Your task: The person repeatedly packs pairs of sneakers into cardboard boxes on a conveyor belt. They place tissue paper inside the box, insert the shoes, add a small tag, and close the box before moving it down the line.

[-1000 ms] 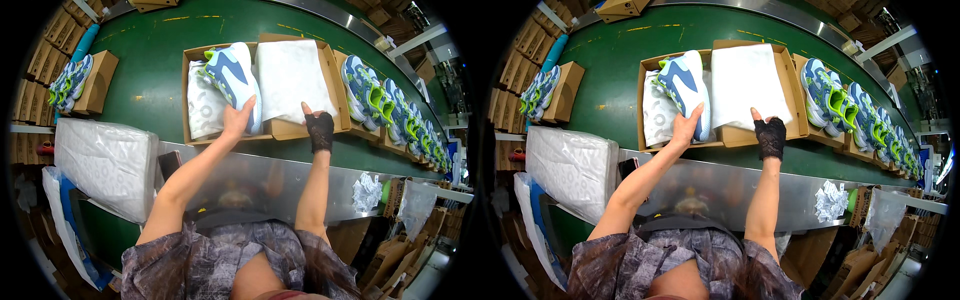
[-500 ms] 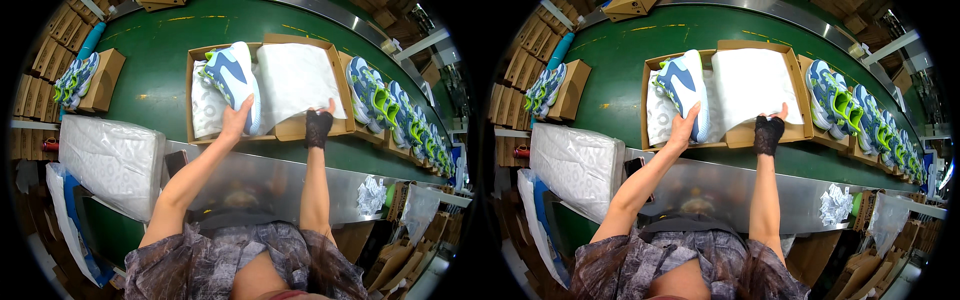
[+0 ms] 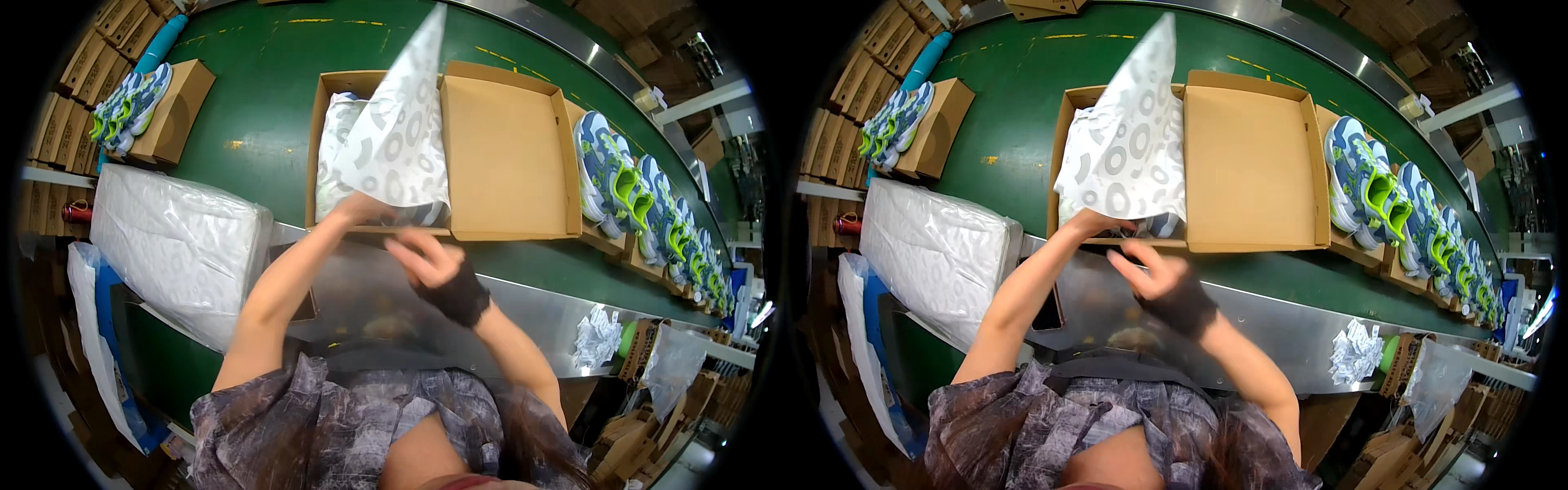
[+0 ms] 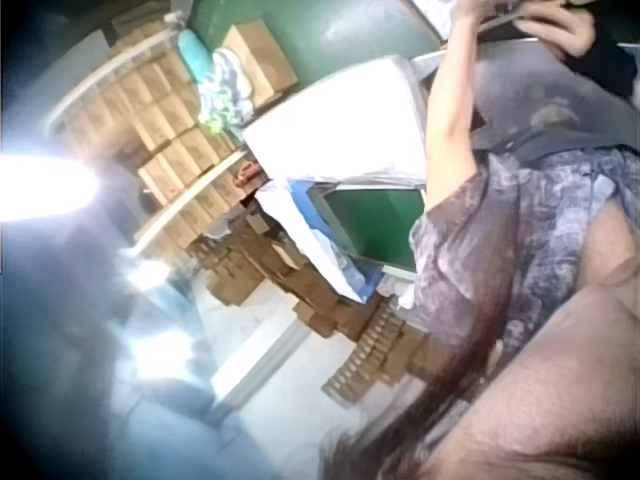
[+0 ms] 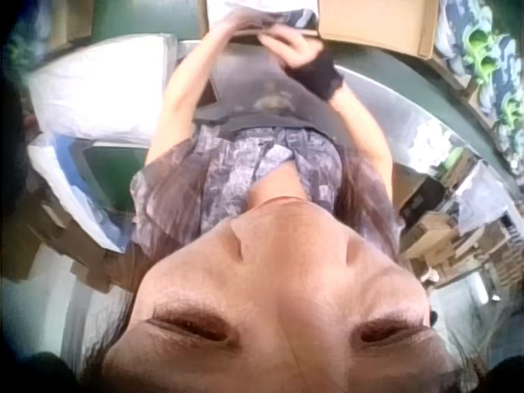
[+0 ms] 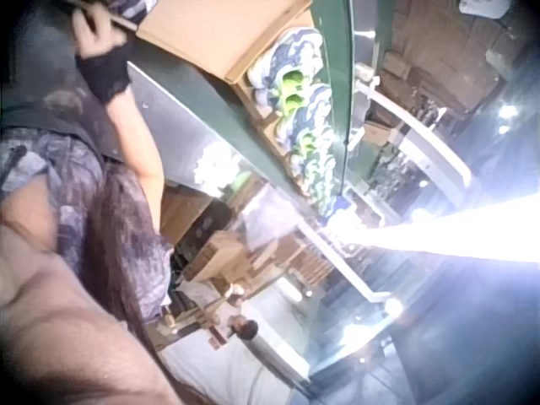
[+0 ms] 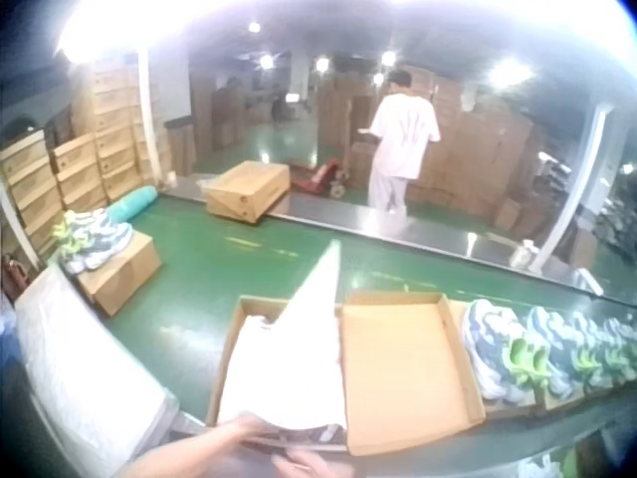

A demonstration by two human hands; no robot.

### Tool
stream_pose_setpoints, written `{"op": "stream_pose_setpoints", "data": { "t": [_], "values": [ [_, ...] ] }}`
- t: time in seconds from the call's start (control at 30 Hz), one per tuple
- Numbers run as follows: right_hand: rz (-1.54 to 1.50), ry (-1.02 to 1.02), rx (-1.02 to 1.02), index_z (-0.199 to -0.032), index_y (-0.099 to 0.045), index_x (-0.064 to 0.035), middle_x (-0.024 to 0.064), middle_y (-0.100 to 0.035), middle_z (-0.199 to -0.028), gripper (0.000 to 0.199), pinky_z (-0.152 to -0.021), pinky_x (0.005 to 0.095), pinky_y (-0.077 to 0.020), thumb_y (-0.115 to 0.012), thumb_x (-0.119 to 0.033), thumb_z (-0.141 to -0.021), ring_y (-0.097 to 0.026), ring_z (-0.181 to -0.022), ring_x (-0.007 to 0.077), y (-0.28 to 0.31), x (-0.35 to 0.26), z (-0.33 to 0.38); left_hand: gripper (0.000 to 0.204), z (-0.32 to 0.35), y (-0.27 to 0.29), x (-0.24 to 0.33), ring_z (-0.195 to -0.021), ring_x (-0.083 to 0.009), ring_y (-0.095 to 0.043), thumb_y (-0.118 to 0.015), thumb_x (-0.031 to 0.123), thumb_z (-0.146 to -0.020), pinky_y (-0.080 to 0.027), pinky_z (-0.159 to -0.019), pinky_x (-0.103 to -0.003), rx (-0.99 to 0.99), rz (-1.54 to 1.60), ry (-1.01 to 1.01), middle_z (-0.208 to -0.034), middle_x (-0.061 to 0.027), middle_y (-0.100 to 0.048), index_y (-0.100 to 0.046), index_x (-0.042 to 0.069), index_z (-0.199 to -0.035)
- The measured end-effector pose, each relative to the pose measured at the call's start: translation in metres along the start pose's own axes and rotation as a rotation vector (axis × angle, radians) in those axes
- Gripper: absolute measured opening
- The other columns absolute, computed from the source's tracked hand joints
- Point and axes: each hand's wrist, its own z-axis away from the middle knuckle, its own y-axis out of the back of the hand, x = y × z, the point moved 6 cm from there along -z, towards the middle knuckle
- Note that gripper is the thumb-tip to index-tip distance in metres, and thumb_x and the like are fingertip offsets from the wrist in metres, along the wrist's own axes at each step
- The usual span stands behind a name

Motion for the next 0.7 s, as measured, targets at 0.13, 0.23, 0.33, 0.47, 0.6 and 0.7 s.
{"op": "stream_pose_setpoints", "data": {
  "t": [0.13,0.23,0.33,0.47,0.6,0.7],
  "values": [
    [-0.262,-0.786,0.017,-0.109,-0.05,-0.0046,0.0108,-0.06,-0.094,0.042,-0.059,0.0275,-0.0492,-0.066,-0.017,-0.073,-0.06,-0.071,0.0182,-0.01,0.077,0.118,0.038,0.041,0.103,-0.026,-0.08,-0.0245,-0.055,-0.05,0.034,-0.086,-0.043,-0.068,-0.034,0.696,0.223,0.572,-0.083,-0.0154,-0.056,-0.056,-0.003,-0.093],
    [-0.957,-1.204,0.588,-0.097,-0.049,-0.0027,0.0069,-0.055,-0.081,0.037,-0.056,0.0301,-0.047,-0.067,-0.024,-0.072,-0.055,-0.061,0.0193,0.003,0.148,0.148,0.053,0.083,0.068,-0.088,-0.095,-0.0268,-0.054,-0.044,0.044,-0.086,-0.04,-0.083,-0.033,0.383,0.371,0.868,-0.098,-0.0175,-0.057,-0.052,-0.004,-0.106],
    [-0.58,-0.833,0.886,-0.095,-0.048,-0.0022,0.0073,-0.054,-0.08,0.033,-0.053,0.0306,-0.0459,-0.065,-0.021,-0.074,-0.052,-0.054,0.0187,0.033,0.127,0.085,0.076,0.082,0.037,-0.081,-0.118,-0.0275,-0.039,-0.034,0.062,-0.083,-0.029,-0.096,-0.037,0.356,0.87,0.996,-0.125,-0.0184,-0.043,-0.044,-0.004,-0.121],
    [0.58,-0.452,0.129,-0.114,-0.045,-0.0022,0.0245,-0.051,-0.109,0.043,-0.055,0.0313,-0.0491,-0.053,-0.001,-0.072,-0.058,-0.062,0.0278,0.004,0.067,0.027,0.1,0.066,0.017,-0.057,-0.12,-0.0279,-0.032,-0.022,0.079,-0.07,-0.027,-0.093,-0.048,0.177,1.382,0.952,-0.129,-0.017,-0.037,-0.039,-0.003,-0.124],
    [0.686,-0.261,0.01,-0.121,-0.046,-0.0108,0.0216,-0.044,-0.123,0.063,-0.045,0.0304,-0.0436,-0.05,0.006,-0.06,-0.054,-0.048,0.0236,-0.027,0.084,0.052,0.081,0.057,-0.003,-0.059,-0.088,-0.0225,-0.055,-0.051,0.062,-0.074,-0.044,-0.072,-0.03,0.266,1.134,0.997,-0.105,-0.0173,-0.053,-0.044,-0.008,-0.114],
    [0.684,-0.276,-0.026,-0.119,-0.048,-0.0116,0.0217,-0.044,-0.123,0.061,-0.044,0.0305,-0.0432,-0.05,0.005,-0.06,-0.053,-0.048,0.0238,-0.03,0.078,0.055,0.062,0.065,0.001,-0.053,-0.077,-0.0175,-0.057,-0.064,0.042,-0.074,-0.046,-0.066,-0.027,0.505,0.914,1.012,-0.093,-0.015,-0.058,-0.048,-0.009,-0.104]
  ]
}}
